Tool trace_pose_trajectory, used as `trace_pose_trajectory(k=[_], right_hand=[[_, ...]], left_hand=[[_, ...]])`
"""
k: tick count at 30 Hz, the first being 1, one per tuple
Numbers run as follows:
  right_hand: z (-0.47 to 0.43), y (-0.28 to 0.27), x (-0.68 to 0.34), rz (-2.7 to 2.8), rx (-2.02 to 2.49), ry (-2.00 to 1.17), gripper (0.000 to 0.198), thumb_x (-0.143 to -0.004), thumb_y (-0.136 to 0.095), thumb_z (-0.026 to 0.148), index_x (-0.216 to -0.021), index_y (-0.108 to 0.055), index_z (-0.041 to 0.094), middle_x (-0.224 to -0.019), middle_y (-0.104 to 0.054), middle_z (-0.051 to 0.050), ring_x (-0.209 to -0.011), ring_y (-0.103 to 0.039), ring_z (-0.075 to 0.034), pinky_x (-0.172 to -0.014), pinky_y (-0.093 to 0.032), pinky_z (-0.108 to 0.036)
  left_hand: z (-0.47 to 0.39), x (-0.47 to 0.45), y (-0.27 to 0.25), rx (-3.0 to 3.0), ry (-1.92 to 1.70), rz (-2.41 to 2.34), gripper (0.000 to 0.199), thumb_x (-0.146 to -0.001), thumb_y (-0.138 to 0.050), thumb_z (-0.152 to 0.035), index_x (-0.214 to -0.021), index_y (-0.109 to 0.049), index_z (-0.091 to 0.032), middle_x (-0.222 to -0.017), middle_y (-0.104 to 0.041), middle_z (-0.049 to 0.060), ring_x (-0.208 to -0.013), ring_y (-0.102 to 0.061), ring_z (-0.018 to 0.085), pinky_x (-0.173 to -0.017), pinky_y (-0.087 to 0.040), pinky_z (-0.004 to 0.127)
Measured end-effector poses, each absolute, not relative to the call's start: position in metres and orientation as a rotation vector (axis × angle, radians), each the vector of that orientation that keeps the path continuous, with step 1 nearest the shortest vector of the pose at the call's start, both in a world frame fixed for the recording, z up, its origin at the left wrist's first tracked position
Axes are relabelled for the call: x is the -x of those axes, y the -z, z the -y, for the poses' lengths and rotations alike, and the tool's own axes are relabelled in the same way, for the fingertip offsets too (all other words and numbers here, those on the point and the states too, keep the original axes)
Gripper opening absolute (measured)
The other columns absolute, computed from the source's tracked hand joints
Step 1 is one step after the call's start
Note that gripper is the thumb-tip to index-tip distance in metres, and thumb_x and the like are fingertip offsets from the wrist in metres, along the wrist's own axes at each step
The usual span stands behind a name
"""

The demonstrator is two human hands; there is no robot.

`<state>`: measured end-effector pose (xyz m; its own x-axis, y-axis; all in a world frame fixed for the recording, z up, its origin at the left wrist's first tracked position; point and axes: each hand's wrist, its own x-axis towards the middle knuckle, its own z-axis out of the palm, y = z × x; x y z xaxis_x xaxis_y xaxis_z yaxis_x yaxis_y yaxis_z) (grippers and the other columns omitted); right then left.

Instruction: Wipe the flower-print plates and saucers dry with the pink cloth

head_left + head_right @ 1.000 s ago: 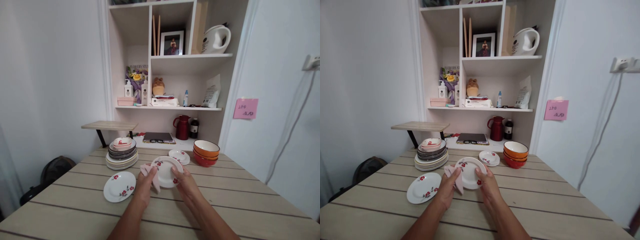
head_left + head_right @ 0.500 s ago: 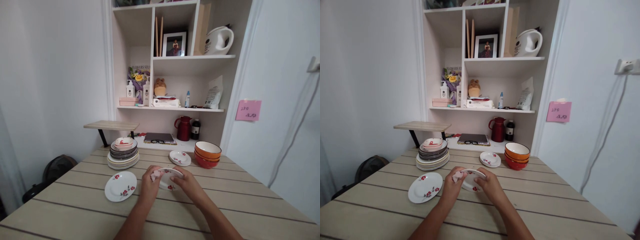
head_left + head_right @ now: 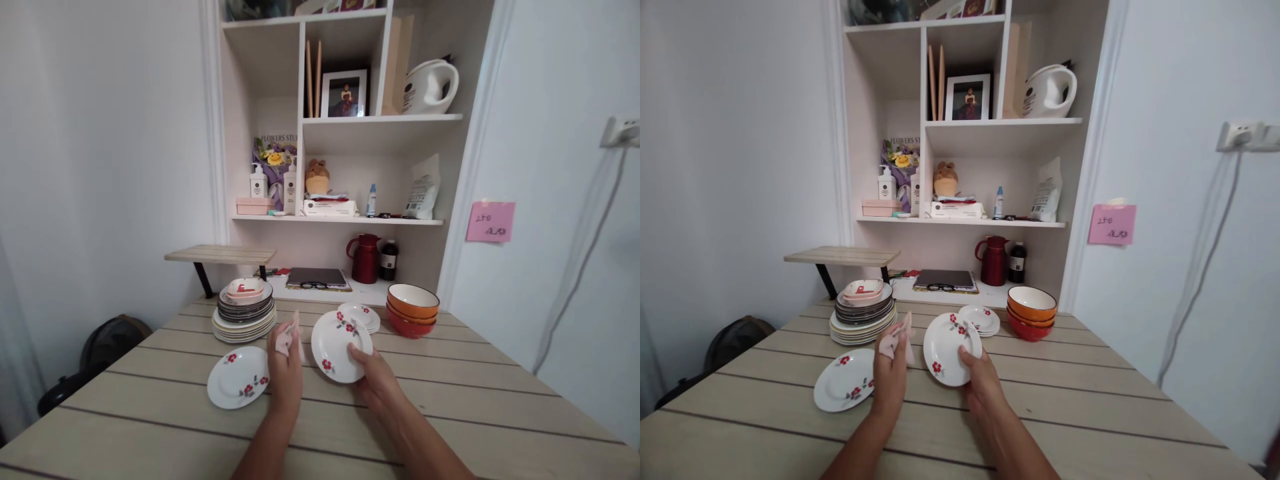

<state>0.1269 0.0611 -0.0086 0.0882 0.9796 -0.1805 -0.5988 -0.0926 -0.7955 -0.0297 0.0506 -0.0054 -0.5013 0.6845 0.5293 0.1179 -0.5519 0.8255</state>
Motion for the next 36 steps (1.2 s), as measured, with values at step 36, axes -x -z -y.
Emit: trace_pose_trajectory(k=[36], right_hand=[[-0.062, 0.012, -0.119, 0.583, 0.962, -1.571, 0.019, -0.074, -0.064, 0.020, -0.092, -0.064, 0.016, -0.068, -0.073, -0.004, -0.052, -0.066, -0.016, -0.049, -0.050, -0.024]], left_hand=[[-0.040, 0.019, 0.006, -2.763, -1.134, -1.385, 0.048, -0.079, -0.054, -0.003, -0.111, -0.066, -0.036, -0.121, -0.065, 0.001, -0.107, -0.060, 0.021, -0.109, -0.032, 0.053]])
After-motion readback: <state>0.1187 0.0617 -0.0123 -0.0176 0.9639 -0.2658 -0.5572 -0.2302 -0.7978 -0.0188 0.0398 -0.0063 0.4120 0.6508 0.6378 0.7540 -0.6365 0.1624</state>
